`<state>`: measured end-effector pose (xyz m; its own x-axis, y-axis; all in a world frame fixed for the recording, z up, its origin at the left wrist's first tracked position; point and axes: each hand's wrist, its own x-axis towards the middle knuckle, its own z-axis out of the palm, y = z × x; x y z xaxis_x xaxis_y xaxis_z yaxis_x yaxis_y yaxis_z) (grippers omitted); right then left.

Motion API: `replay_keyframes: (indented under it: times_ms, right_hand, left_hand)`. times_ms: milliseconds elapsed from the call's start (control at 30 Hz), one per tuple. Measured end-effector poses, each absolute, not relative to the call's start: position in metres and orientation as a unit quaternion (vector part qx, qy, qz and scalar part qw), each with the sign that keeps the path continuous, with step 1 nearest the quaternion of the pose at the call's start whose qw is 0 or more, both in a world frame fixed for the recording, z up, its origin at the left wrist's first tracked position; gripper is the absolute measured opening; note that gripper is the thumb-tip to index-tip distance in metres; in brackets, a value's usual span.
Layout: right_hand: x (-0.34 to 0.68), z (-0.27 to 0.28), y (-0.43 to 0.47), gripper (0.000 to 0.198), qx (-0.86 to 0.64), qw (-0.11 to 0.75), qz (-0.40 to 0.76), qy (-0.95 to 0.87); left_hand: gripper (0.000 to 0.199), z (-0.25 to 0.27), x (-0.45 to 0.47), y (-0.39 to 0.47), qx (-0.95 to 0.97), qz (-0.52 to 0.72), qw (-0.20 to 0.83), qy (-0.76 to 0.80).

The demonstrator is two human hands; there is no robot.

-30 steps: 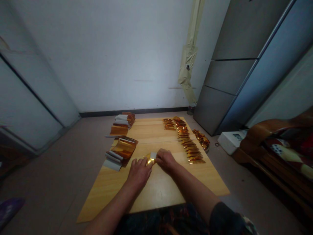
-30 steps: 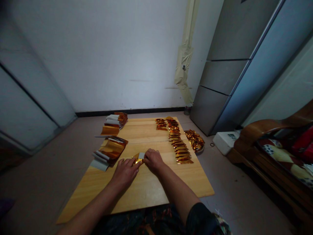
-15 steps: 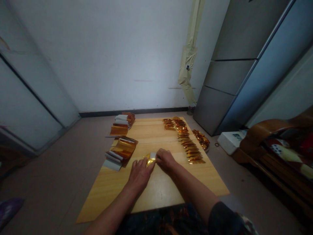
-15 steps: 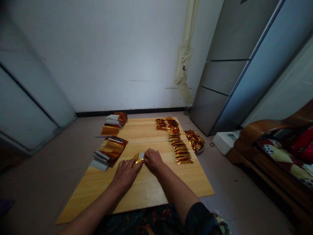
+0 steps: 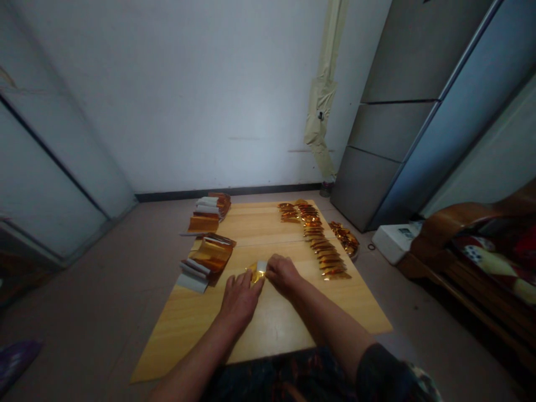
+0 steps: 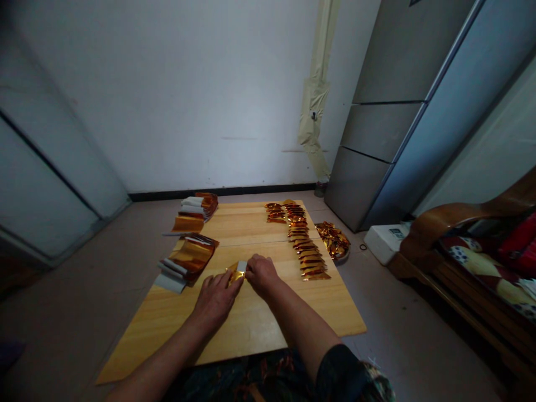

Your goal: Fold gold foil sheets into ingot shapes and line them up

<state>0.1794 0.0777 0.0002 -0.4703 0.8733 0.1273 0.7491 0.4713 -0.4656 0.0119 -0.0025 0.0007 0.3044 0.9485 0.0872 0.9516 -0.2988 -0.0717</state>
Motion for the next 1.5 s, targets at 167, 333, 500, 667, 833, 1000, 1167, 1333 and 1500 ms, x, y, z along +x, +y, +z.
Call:
replay_keyframes:
  times_ms: [167, 333, 500, 667, 833, 1000, 1167, 1333, 1500]
  right_hand:
    - [0.182, -0.001, 0.076, 0.008, -0.480, 0.208, 0.194, -0.830]
    - [0.185, -0.004, 0.078, 0.015, -0.478, 0.240, 0.217, -0.817]
    - [0.185, -0.001, 0.074, 0.011, -0.487, 0.269, 0.239, -0.796]
    - [0.183, -0.001, 0.077, 0.015, -0.500, 0.259, 0.243, -0.790]
    - [0.187, -0.004, 0.074, 0.022, -0.489, 0.238, 0.174, -0.821]
    - [0.184, -0.003, 0.045, 0.019, -0.483, 0.189, 0.098, -0.849]
    - [0.173, -0.001, 0.014, 0.011, -0.480, 0.173, 0.097, -0.854]
    - [0.180, 0.002, 0.015, 0.013, -0.439, 0.188, 0.154, -0.865]
    - [0.200, -0.002, 0.036, 0.010, -0.410, 0.226, 0.177, -0.866]
  left_hand:
    - [0.042, 0.006, 0.015, -0.004, -0.795, -0.018, 0.033, -0.606]
    - [0.042, 0.012, 0.016, -0.004, -0.791, -0.024, 0.014, -0.611]
    - [0.042, 0.013, 0.016, -0.003, -0.789, -0.038, -0.006, -0.613]
    - [0.039, 0.014, 0.017, -0.003, -0.787, -0.045, -0.010, -0.616]
    - [0.031, 0.013, 0.016, 0.001, -0.771, -0.079, -0.018, -0.632]
    - [0.026, 0.008, 0.015, 0.015, -0.732, -0.139, -0.071, -0.664]
    - [0.018, -0.001, 0.009, 0.033, -0.728, -0.174, -0.118, -0.653]
    - [0.027, -0.005, -0.003, 0.042, -0.753, -0.167, -0.156, -0.618]
    - [0.036, -0.004, -0.007, 0.045, -0.763, -0.160, -0.176, -0.601]
